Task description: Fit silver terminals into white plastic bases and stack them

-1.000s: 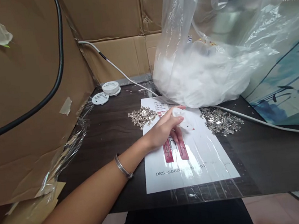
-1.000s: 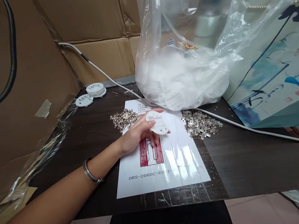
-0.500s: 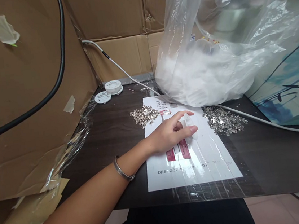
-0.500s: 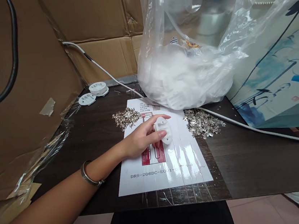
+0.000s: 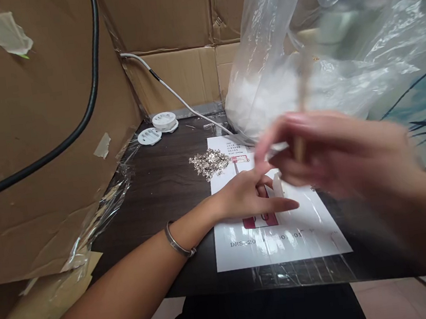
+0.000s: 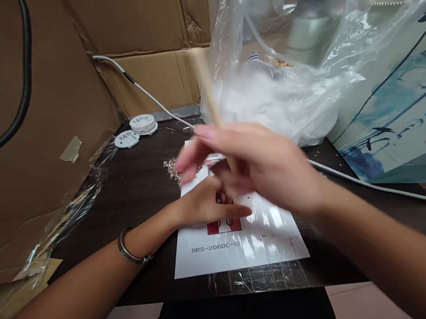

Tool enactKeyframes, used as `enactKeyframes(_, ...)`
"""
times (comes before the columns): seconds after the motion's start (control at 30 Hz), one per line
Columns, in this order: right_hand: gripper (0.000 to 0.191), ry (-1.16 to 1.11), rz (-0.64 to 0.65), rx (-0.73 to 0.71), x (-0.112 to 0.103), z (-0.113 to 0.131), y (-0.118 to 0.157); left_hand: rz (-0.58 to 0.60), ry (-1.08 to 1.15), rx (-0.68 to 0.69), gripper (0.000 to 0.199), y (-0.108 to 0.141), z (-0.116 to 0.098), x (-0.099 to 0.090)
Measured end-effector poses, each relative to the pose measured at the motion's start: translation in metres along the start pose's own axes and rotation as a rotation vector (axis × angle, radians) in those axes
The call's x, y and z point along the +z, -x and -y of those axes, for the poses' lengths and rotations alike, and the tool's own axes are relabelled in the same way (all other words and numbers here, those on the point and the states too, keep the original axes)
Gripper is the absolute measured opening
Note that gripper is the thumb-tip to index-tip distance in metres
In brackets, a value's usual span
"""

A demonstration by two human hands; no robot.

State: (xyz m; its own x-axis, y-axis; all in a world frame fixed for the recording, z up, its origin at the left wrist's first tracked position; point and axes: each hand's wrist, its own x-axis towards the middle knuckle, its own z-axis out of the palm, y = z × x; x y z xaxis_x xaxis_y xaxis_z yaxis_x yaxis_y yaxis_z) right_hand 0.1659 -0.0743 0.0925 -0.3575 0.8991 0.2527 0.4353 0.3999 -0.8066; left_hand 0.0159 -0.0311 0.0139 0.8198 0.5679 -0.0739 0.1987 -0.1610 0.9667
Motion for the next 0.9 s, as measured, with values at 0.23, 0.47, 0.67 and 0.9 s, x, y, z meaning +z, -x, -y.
enactKeyframes(0.23,0.013,0.442,0.47,0.196,0.026,-0.044,-0.098,0.059,-0.094,-0.024,0.07,-0.001,0.003,-0.001)
enactKeyframes(0.47,0.02,0.543,0.565,0.195,0.048,-0.043,-0.095,0.047,-0.193,-0.018,0.069,-0.002,0.008,-0.001)
enactKeyframes(0.67,0.013,0.532,0.555,0.196,0.05,-0.046,-0.095,0.048,-0.181,-0.029,0.069,-0.001,0.01,-0.001)
enactKeyframes(0.9,0.006,0.291,0.232,0.115,0.033,-0.053,-0.088,0.066,-0.066,-0.009,0.075,-0.001,0.006,-0.002)
